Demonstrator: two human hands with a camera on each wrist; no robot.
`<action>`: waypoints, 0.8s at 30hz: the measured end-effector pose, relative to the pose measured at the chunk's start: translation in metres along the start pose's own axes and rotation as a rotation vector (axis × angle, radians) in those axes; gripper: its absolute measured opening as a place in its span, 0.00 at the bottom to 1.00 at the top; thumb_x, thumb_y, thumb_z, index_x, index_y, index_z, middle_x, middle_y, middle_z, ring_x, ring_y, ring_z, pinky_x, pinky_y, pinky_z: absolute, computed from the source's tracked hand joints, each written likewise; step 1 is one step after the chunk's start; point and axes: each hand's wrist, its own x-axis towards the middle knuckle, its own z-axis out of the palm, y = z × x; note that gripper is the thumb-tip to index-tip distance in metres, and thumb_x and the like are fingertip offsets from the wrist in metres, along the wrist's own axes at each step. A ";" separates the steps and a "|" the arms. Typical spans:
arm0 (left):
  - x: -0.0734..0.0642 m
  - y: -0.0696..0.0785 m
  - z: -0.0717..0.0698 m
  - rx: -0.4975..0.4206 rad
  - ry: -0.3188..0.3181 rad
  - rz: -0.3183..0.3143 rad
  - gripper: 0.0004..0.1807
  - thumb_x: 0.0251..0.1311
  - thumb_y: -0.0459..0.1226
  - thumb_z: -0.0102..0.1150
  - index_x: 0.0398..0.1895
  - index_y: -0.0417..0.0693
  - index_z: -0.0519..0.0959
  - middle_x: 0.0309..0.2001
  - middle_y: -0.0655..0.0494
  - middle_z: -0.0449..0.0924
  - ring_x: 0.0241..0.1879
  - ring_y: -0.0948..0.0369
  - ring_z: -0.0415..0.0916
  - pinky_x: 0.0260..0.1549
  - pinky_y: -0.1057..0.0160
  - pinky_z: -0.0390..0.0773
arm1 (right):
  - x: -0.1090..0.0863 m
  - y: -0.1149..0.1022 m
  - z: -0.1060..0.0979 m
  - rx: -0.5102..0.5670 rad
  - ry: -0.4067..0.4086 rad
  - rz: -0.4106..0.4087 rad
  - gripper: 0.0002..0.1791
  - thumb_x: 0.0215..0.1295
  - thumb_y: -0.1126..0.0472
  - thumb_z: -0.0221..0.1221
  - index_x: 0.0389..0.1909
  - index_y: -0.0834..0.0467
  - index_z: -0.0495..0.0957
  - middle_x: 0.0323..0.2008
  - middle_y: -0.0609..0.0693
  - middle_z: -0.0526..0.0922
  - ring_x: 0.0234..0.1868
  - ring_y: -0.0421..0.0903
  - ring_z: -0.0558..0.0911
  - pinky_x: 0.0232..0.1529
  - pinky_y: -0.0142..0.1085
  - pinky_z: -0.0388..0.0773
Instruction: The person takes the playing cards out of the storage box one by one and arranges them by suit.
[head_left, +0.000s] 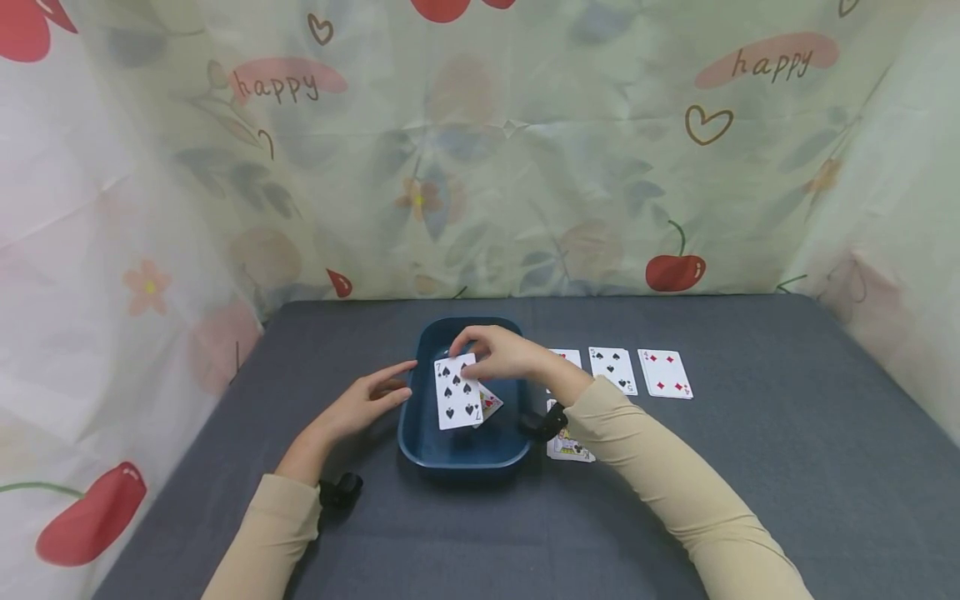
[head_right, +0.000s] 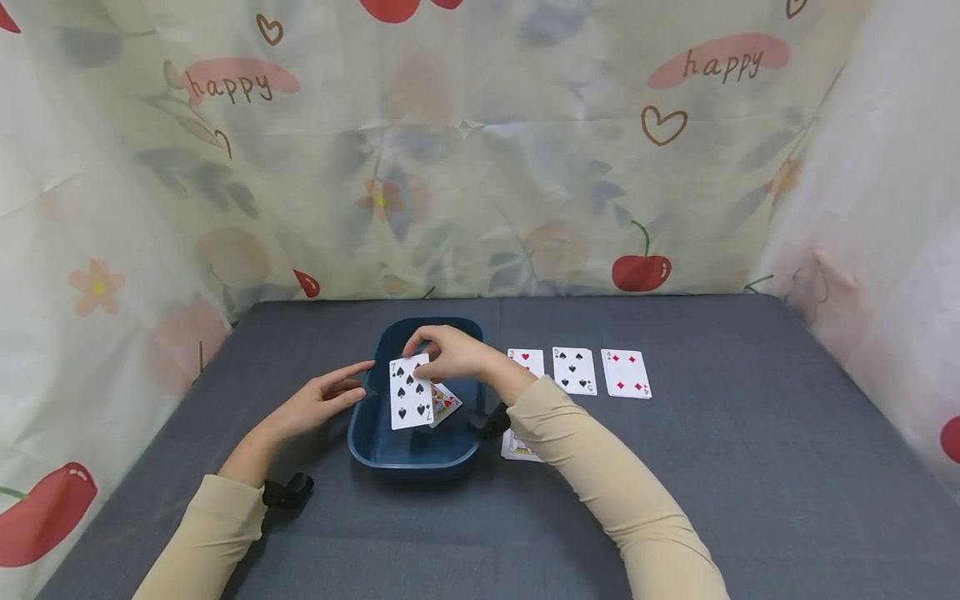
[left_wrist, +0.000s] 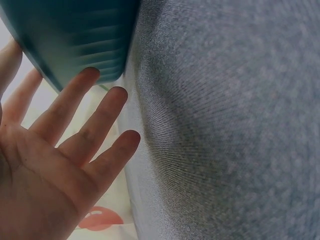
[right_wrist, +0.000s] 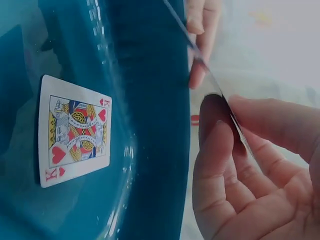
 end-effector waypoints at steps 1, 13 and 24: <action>0.000 0.000 0.000 0.003 0.002 -0.002 0.31 0.64 0.52 0.51 0.69 0.63 0.59 0.67 0.43 0.64 0.64 0.44 0.66 0.59 0.42 0.68 | -0.002 0.002 -0.002 0.004 0.007 -0.007 0.16 0.60 0.66 0.59 0.50 0.58 0.73 0.42 0.56 0.82 0.35 0.41 0.82 0.37 0.34 0.80; -0.002 0.006 0.000 0.008 0.012 0.001 0.29 0.66 0.47 0.51 0.70 0.61 0.59 0.68 0.43 0.63 0.64 0.44 0.65 0.59 0.42 0.67 | -0.025 0.018 -0.028 0.061 0.106 -0.029 0.17 0.61 0.64 0.59 0.51 0.60 0.73 0.48 0.57 0.79 0.37 0.42 0.81 0.41 0.36 0.78; -0.002 0.004 0.001 0.008 0.011 -0.018 0.29 0.65 0.48 0.51 0.70 0.63 0.59 0.68 0.44 0.62 0.65 0.44 0.64 0.60 0.41 0.67 | -0.048 0.039 -0.050 0.081 0.214 -0.026 0.15 0.61 0.61 0.59 0.49 0.57 0.75 0.35 0.53 0.80 0.35 0.47 0.76 0.40 0.36 0.75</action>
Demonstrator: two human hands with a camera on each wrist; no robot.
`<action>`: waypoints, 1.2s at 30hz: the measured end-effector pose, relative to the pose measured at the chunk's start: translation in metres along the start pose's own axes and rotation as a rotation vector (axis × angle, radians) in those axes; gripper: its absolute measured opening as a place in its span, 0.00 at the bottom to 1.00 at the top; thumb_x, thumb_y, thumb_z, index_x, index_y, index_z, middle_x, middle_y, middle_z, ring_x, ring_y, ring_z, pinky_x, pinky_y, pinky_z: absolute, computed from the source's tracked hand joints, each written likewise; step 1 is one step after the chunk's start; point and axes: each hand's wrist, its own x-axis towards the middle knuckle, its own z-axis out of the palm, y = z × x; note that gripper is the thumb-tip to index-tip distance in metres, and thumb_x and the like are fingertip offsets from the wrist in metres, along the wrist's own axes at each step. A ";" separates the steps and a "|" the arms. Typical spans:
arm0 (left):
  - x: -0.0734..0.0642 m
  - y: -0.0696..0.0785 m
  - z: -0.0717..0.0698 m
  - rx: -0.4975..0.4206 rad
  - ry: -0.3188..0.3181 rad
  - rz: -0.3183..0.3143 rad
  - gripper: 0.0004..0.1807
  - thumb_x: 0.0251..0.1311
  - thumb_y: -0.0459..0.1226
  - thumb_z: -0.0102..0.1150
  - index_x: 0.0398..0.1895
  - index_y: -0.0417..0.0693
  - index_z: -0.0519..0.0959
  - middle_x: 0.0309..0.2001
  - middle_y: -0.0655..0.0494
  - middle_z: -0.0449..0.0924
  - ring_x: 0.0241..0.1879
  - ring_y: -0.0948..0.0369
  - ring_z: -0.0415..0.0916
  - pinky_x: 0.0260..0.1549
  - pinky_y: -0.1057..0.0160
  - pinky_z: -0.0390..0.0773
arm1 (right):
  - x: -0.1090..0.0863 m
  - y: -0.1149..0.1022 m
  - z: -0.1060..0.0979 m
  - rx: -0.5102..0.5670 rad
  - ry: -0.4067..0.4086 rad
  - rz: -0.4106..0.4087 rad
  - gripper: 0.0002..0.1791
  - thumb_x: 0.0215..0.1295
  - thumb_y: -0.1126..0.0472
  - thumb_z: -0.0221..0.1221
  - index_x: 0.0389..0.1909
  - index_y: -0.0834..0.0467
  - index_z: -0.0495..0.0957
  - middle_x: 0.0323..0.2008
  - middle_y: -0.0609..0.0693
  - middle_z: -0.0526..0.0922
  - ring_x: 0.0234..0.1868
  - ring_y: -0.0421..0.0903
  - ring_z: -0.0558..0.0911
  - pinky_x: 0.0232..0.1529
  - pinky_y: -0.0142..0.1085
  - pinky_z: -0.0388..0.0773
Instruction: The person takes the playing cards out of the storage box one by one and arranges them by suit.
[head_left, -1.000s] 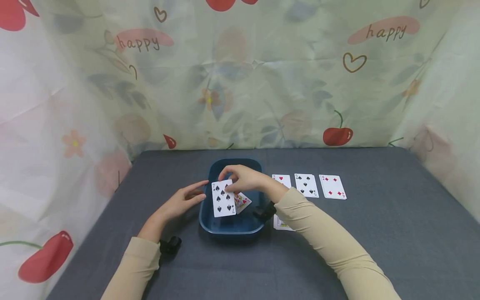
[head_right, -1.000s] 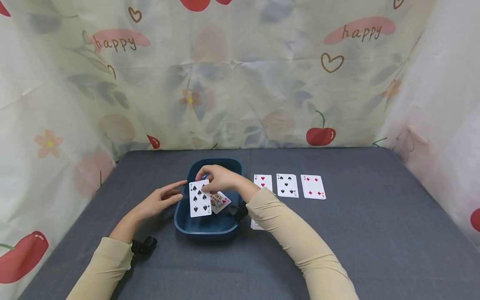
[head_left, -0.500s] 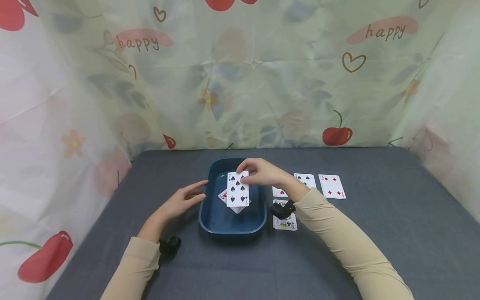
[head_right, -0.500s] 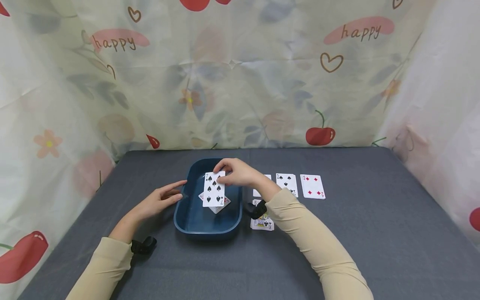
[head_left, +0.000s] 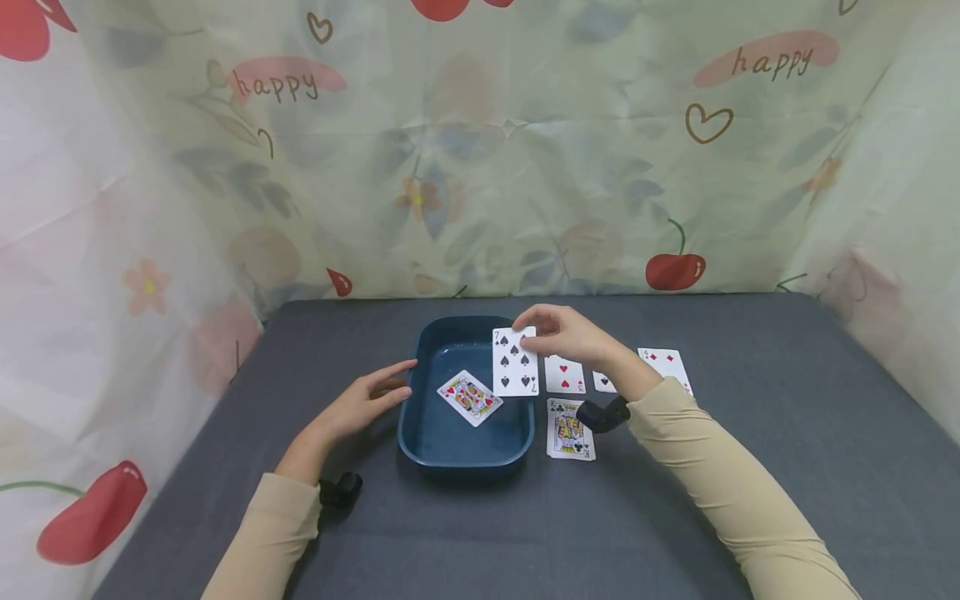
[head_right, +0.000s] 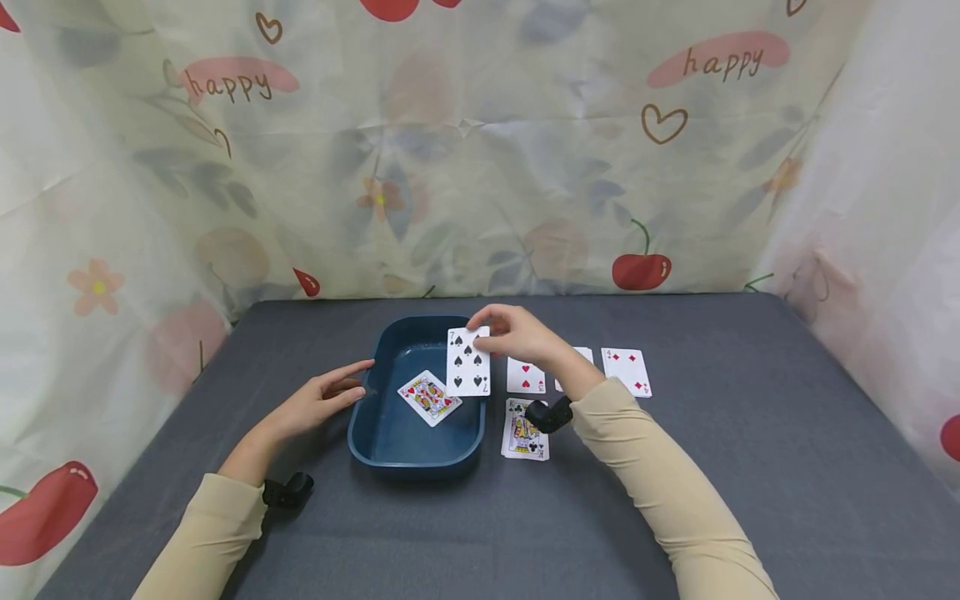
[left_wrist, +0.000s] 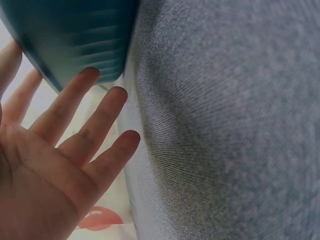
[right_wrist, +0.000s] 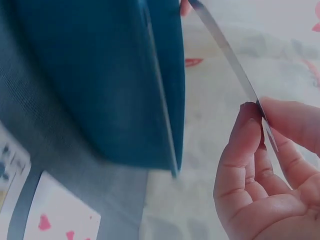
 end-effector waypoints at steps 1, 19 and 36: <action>0.000 0.000 0.000 0.000 0.000 -0.002 0.29 0.65 0.48 0.51 0.70 0.63 0.59 0.68 0.44 0.62 0.65 0.44 0.64 0.60 0.41 0.67 | -0.002 0.002 -0.003 0.006 0.008 0.001 0.15 0.61 0.62 0.59 0.50 0.58 0.75 0.35 0.52 0.80 0.35 0.47 0.75 0.40 0.36 0.75; -0.001 0.002 -0.001 0.001 -0.005 -0.001 0.29 0.66 0.47 0.51 0.70 0.63 0.58 0.68 0.44 0.62 0.65 0.44 0.64 0.60 0.40 0.65 | -0.029 0.051 -0.052 0.006 0.190 0.222 0.21 0.66 0.59 0.54 0.59 0.60 0.68 0.35 0.47 0.80 0.36 0.40 0.74 0.44 0.35 0.72; -0.001 0.002 0.001 0.006 -0.002 0.003 0.29 0.66 0.46 0.50 0.70 0.61 0.58 0.68 0.43 0.62 0.65 0.44 0.64 0.59 0.41 0.67 | -0.032 0.097 -0.075 -0.017 0.266 0.341 0.23 0.66 0.60 0.53 0.60 0.63 0.67 0.36 0.49 0.81 0.33 0.35 0.75 0.38 0.30 0.74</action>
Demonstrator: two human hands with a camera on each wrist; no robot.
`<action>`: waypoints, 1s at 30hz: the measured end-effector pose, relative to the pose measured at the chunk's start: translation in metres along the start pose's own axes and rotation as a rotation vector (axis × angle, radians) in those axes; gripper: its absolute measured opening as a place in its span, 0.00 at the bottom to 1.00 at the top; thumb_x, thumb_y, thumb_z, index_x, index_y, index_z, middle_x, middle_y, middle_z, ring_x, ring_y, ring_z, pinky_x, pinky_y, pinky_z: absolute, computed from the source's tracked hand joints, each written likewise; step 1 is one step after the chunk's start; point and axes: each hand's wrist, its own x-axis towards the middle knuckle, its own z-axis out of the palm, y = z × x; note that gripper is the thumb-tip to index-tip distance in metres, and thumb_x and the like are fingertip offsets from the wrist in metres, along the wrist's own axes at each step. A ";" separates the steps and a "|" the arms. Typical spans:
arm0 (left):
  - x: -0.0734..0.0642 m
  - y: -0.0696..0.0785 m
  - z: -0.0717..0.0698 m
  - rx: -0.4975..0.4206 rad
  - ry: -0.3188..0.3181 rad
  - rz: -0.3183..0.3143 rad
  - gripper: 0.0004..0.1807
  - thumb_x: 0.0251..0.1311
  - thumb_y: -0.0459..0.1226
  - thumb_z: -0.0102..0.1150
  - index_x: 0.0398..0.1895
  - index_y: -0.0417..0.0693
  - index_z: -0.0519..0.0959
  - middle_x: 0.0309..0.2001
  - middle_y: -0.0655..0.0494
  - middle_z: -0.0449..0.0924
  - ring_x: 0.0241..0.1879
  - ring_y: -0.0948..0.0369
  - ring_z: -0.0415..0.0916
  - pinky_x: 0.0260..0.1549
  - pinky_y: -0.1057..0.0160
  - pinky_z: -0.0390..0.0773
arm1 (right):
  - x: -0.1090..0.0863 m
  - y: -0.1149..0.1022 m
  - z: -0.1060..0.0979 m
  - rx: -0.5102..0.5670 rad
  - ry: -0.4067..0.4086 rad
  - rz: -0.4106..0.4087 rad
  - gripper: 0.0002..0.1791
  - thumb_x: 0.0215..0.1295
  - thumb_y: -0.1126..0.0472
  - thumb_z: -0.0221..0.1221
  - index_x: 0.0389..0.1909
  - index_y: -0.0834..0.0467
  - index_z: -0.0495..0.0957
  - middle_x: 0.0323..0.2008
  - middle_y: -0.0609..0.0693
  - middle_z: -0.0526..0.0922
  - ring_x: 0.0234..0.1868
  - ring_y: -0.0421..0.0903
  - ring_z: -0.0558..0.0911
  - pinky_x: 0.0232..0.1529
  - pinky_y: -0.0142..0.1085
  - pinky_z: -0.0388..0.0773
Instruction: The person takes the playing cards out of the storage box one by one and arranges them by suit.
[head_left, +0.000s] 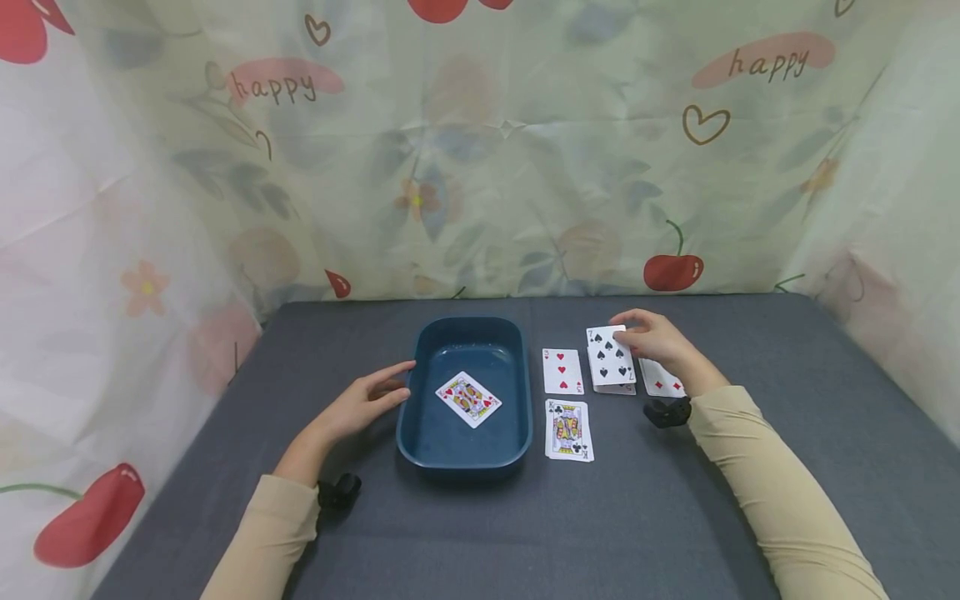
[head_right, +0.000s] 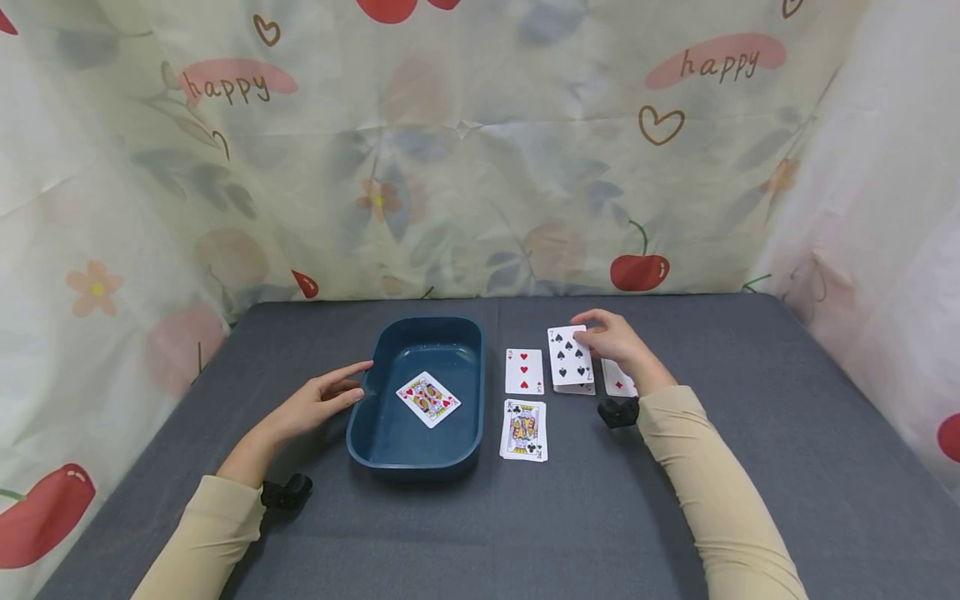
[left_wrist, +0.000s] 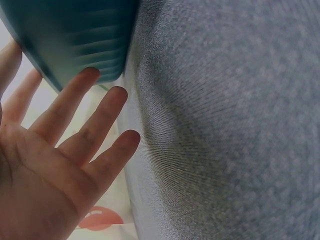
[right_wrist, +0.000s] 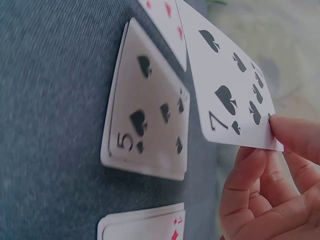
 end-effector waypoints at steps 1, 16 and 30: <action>0.000 0.000 0.000 0.000 0.000 -0.001 0.29 0.66 0.46 0.50 0.70 0.61 0.58 0.68 0.43 0.62 0.65 0.44 0.64 0.59 0.41 0.67 | 0.001 0.001 0.000 -0.002 0.000 0.006 0.23 0.65 0.60 0.53 0.60 0.64 0.67 0.35 0.48 0.81 0.33 0.35 0.74 0.37 0.29 0.74; 0.002 -0.004 0.000 0.003 0.002 -0.012 0.29 0.66 0.48 0.50 0.70 0.63 0.58 0.68 0.44 0.62 0.65 0.44 0.65 0.59 0.41 0.67 | 0.009 0.012 0.004 -0.130 0.012 -0.005 0.23 0.60 0.63 0.58 0.54 0.69 0.69 0.28 0.51 0.74 0.26 0.37 0.73 0.29 0.29 0.73; 0.001 -0.003 0.000 -0.001 0.004 -0.008 0.29 0.66 0.48 0.50 0.70 0.63 0.58 0.69 0.45 0.61 0.65 0.44 0.64 0.59 0.41 0.67 | 0.007 0.012 0.009 -0.319 0.075 -0.033 0.23 0.57 0.61 0.62 0.51 0.68 0.71 0.50 0.70 0.75 0.49 0.62 0.76 0.43 0.46 0.76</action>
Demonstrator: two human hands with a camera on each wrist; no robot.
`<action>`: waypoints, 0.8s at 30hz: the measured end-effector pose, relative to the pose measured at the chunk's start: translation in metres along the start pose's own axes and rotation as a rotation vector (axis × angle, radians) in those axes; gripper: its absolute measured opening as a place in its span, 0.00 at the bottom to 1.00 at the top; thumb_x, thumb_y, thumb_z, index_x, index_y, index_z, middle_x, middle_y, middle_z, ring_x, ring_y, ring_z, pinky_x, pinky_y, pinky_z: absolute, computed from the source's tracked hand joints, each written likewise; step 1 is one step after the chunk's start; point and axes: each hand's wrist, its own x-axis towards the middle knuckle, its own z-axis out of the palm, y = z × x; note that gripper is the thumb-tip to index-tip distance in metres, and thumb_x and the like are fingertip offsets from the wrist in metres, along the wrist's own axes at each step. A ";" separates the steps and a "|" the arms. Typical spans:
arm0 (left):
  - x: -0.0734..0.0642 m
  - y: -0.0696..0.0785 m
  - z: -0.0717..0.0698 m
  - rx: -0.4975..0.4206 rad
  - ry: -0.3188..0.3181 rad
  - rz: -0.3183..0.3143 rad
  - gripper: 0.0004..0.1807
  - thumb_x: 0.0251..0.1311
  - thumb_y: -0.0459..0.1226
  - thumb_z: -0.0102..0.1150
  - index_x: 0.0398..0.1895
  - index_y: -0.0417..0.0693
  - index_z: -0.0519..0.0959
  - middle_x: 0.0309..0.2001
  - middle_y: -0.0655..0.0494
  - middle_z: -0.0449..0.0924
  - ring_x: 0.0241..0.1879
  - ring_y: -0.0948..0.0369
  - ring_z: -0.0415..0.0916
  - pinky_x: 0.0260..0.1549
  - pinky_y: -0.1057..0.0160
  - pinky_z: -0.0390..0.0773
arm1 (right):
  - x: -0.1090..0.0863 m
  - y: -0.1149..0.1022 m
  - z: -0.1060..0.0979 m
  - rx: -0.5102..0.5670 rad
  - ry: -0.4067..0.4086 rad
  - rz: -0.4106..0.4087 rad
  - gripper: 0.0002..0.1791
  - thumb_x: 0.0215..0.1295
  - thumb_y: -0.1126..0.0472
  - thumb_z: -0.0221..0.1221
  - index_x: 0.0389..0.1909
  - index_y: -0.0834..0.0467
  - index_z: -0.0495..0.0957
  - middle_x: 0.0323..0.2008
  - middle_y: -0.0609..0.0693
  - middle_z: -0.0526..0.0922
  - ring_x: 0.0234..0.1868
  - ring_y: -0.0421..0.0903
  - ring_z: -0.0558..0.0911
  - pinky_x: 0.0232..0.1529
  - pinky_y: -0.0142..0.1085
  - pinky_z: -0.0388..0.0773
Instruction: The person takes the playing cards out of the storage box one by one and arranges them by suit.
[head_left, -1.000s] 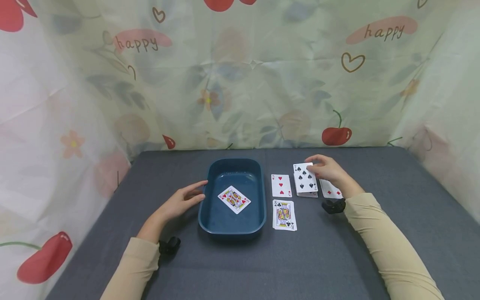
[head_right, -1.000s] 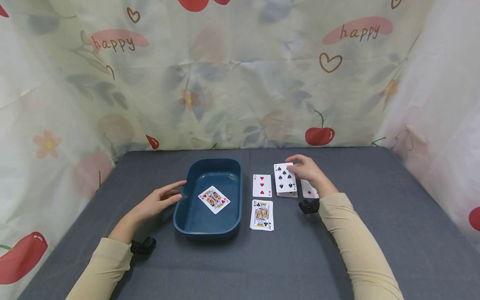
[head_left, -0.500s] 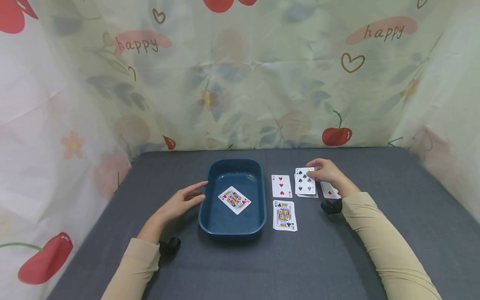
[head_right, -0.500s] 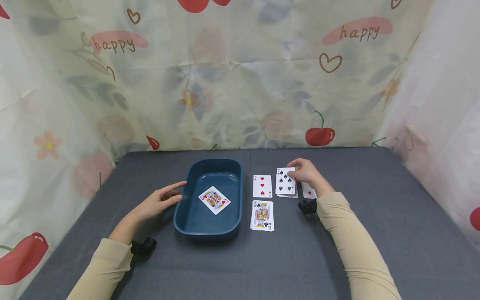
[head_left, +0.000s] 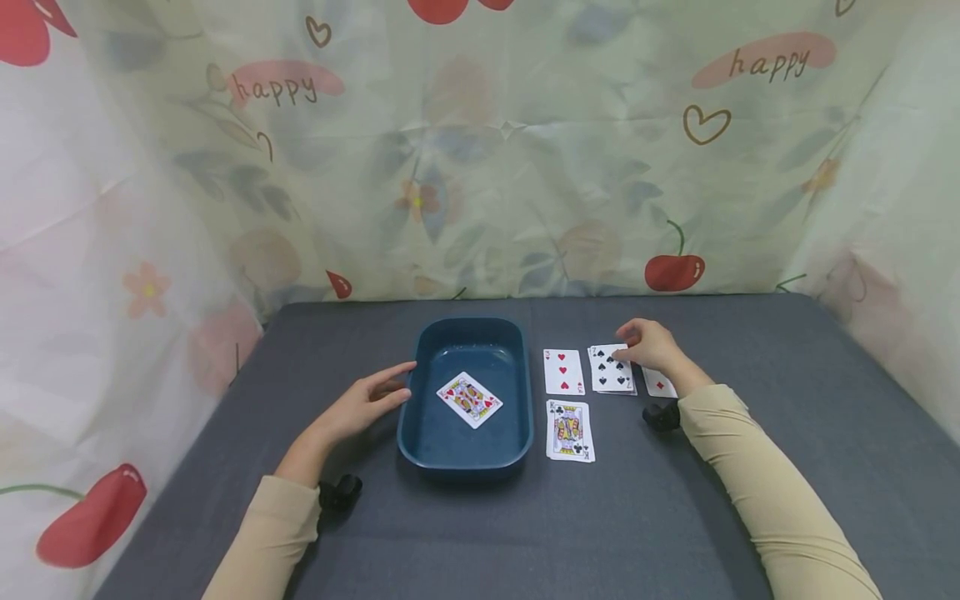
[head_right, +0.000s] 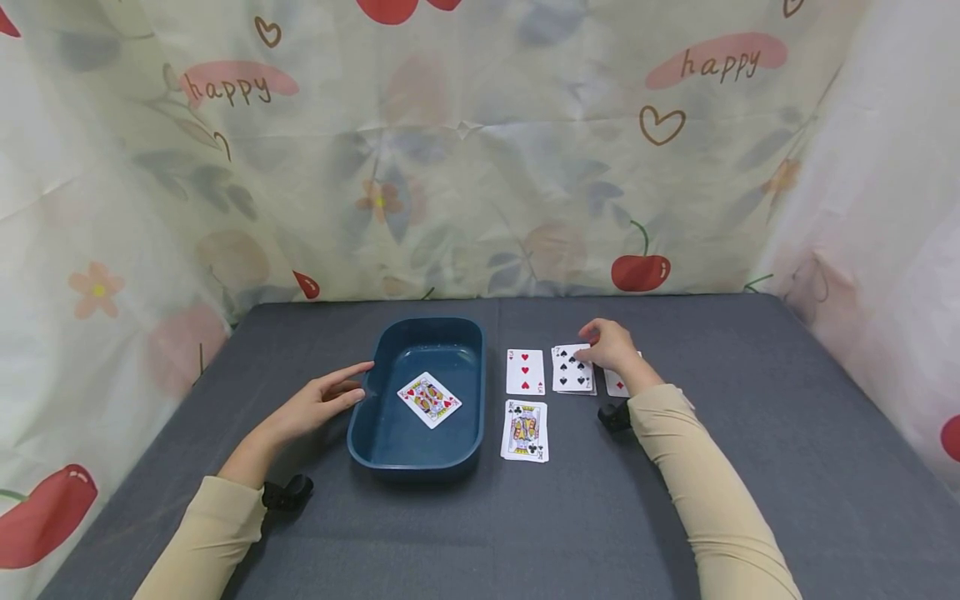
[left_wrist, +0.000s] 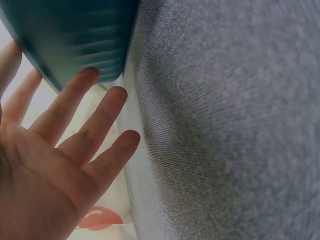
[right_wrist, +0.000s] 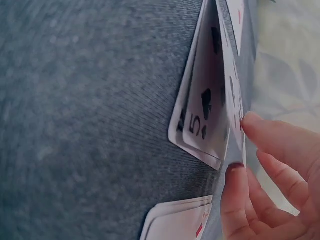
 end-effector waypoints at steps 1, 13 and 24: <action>0.000 0.000 0.000 -0.001 -0.001 0.001 0.29 0.66 0.48 0.50 0.70 0.63 0.58 0.69 0.45 0.61 0.65 0.44 0.64 0.59 0.40 0.67 | 0.000 0.000 0.000 -0.007 0.006 -0.010 0.23 0.56 0.61 0.62 0.50 0.69 0.71 0.50 0.70 0.75 0.50 0.62 0.76 0.44 0.47 0.76; -0.001 0.002 -0.001 -0.003 -0.002 0.006 0.29 0.66 0.48 0.50 0.70 0.63 0.58 0.69 0.45 0.60 0.66 0.44 0.63 0.60 0.40 0.66 | -0.005 -0.018 0.001 0.038 0.008 -0.099 0.22 0.58 0.61 0.61 0.51 0.69 0.72 0.48 0.68 0.78 0.50 0.61 0.77 0.44 0.46 0.76; -0.001 0.002 0.000 -0.002 -0.003 0.013 0.29 0.66 0.47 0.50 0.70 0.62 0.59 0.69 0.45 0.61 0.65 0.44 0.64 0.60 0.40 0.66 | -0.014 -0.074 0.006 0.119 -0.090 -0.276 0.19 0.60 0.60 0.60 0.50 0.65 0.74 0.48 0.63 0.78 0.50 0.57 0.79 0.48 0.44 0.76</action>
